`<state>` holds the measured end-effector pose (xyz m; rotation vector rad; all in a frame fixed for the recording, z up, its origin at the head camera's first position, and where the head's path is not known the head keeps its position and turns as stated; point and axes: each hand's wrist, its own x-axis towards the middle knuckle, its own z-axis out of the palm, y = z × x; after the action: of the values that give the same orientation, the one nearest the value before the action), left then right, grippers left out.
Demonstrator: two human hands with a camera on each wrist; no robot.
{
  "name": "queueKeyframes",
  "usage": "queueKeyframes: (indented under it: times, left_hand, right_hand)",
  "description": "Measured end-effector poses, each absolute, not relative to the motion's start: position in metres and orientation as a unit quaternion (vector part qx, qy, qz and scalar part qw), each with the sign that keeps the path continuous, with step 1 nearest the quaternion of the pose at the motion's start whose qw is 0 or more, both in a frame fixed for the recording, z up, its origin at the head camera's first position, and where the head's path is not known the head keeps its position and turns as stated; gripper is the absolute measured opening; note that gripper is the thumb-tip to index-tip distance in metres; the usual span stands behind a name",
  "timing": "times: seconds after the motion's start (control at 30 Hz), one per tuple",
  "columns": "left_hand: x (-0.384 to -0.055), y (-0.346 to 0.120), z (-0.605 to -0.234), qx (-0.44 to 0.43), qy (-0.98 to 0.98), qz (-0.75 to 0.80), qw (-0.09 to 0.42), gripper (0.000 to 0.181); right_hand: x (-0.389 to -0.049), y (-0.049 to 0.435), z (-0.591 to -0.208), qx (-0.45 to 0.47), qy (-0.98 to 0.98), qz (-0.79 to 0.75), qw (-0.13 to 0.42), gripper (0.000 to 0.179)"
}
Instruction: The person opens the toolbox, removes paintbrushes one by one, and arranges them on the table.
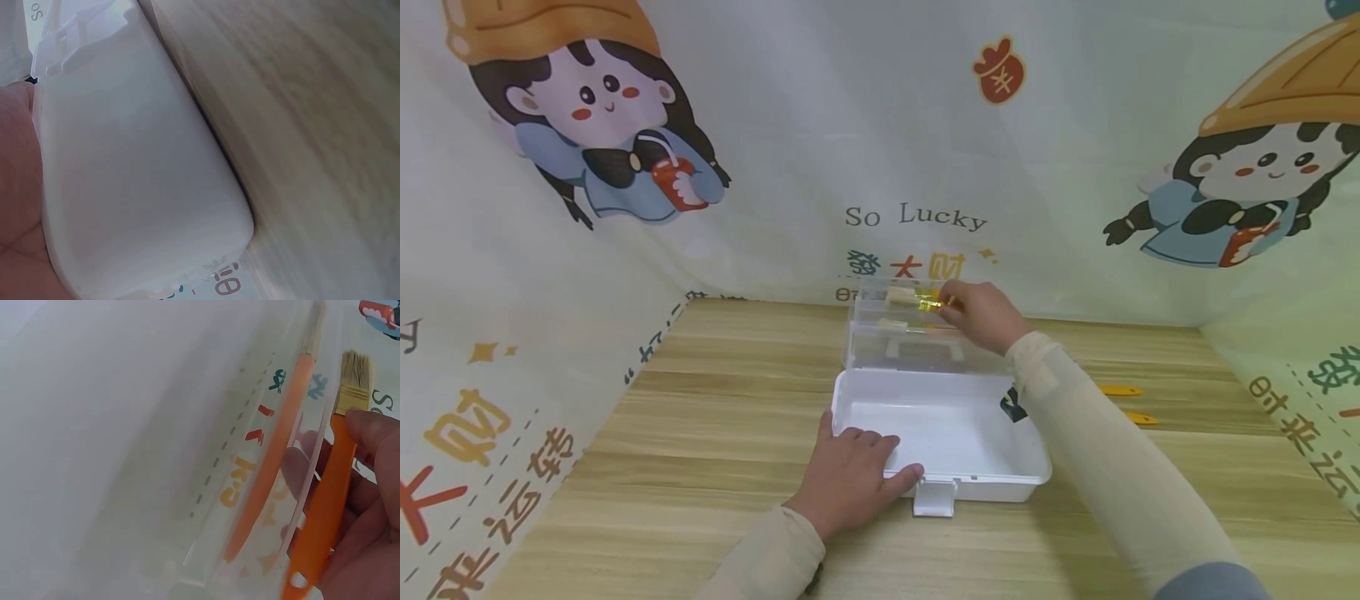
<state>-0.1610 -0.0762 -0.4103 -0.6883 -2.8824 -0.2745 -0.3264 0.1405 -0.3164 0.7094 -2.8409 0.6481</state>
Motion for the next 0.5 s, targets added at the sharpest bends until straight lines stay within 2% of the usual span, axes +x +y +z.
queueKeyframes:
  times: [0.17,0.5]
  left_hand:
    - [-0.1616,-0.0762,-0.4102,-0.231,-0.965,-0.093,0.082,0.065]
    - [-0.1608,-0.0759,-0.4090,-0.231,-0.966,-0.094,0.076,0.066]
  right_hand:
    - [-0.3257,0.1448,-0.3168,0.253,-0.938,0.224,0.075,0.014]
    - [-0.3250,0.1501,-0.3169,0.234,-0.944,0.230,0.041,0.016]
